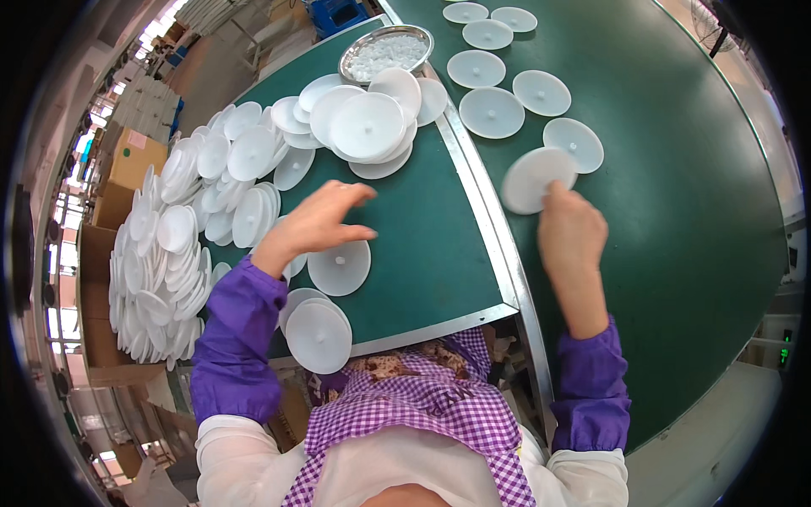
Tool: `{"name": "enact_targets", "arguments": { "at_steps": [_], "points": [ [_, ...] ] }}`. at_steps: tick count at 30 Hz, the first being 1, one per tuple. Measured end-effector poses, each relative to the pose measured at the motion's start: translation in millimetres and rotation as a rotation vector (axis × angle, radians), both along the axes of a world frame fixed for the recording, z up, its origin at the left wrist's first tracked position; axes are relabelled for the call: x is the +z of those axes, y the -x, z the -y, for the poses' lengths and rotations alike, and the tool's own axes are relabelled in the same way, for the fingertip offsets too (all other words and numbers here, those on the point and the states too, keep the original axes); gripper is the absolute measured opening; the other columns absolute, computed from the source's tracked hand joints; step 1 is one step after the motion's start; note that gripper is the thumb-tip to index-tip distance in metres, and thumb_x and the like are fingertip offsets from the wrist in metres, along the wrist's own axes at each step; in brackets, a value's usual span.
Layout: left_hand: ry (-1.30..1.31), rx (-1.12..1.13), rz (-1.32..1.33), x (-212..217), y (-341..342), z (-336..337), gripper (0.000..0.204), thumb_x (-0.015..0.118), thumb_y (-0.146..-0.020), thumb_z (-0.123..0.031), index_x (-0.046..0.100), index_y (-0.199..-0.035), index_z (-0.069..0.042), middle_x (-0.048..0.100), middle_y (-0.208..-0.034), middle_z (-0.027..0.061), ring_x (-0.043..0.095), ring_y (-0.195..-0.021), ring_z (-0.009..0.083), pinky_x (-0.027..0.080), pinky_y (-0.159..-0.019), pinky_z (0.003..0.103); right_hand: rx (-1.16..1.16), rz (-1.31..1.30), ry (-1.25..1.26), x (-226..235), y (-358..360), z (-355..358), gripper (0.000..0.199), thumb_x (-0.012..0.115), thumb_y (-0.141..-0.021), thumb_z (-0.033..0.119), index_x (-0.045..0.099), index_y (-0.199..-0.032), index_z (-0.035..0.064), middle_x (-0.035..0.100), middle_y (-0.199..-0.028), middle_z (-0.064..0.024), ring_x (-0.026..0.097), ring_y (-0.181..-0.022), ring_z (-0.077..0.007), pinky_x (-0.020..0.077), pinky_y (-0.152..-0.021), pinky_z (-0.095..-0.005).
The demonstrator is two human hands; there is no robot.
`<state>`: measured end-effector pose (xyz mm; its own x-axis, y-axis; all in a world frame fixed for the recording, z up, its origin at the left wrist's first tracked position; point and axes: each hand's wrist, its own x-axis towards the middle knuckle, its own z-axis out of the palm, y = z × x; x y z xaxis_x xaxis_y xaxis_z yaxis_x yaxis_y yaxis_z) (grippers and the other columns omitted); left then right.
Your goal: The person inserts small metal pins into plastic circular disks by hand at an assembly station.
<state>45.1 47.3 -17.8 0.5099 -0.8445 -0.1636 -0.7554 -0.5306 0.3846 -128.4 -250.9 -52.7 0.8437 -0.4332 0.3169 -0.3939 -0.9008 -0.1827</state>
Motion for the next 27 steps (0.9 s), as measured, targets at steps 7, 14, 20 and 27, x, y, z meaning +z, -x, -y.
{"name": "enact_targets", "arguments": {
  "at_steps": [7,14,20,27],
  "points": [
    [-0.212,0.159,-0.193,-27,-19,-47,0.030,0.074,-0.078,-0.023,0.061,-0.096,-0.003,0.063,-0.091,0.0131,0.056,-0.096,0.0292,0.045,-0.079,0.038,0.164,0.027,-0.411,13,-9,-31,0.015,0.063,-0.087,0.019,0.063,-0.095,0.0065,0.067,-0.079,-0.0158,0.065,-0.075,-0.0360,0.0499,-0.065,-0.0462],
    [0.311,0.335,-0.324,3,18,3,0.018,0.055,-0.093,-0.014,0.054,-0.101,0.002,0.061,-0.075,0.0149,0.055,-0.066,0.0241,0.045,-0.062,0.039,0.570,0.008,-0.939,20,-5,-101,0.018,0.064,-0.088,0.016,0.066,-0.099,0.0031,0.067,-0.075,-0.0177,0.066,-0.070,-0.0342,0.0511,-0.063,-0.0395],
    [0.376,0.329,-0.405,19,40,12,0.017,0.052,-0.096,-0.011,0.055,-0.110,-0.001,0.066,-0.086,0.0107,0.059,-0.076,0.0131,0.048,-0.067,0.031,0.524,-0.078,-0.993,30,-11,-111,0.017,0.064,-0.089,0.016,0.067,-0.100,0.0035,0.067,-0.073,-0.0175,0.066,-0.064,-0.0317,0.0507,-0.061,-0.0390],
    [0.391,0.262,-0.202,15,51,22,0.018,0.054,-0.095,-0.009,0.056,-0.111,-0.002,0.064,-0.079,0.0165,0.061,-0.065,0.0232,0.048,-0.062,0.034,0.562,0.066,-0.883,20,-8,-120,0.014,0.061,-0.089,0.015,0.064,-0.095,0.0029,0.066,-0.072,-0.0160,0.065,-0.064,-0.0332,0.0507,-0.059,-0.0411]
  ]
}}
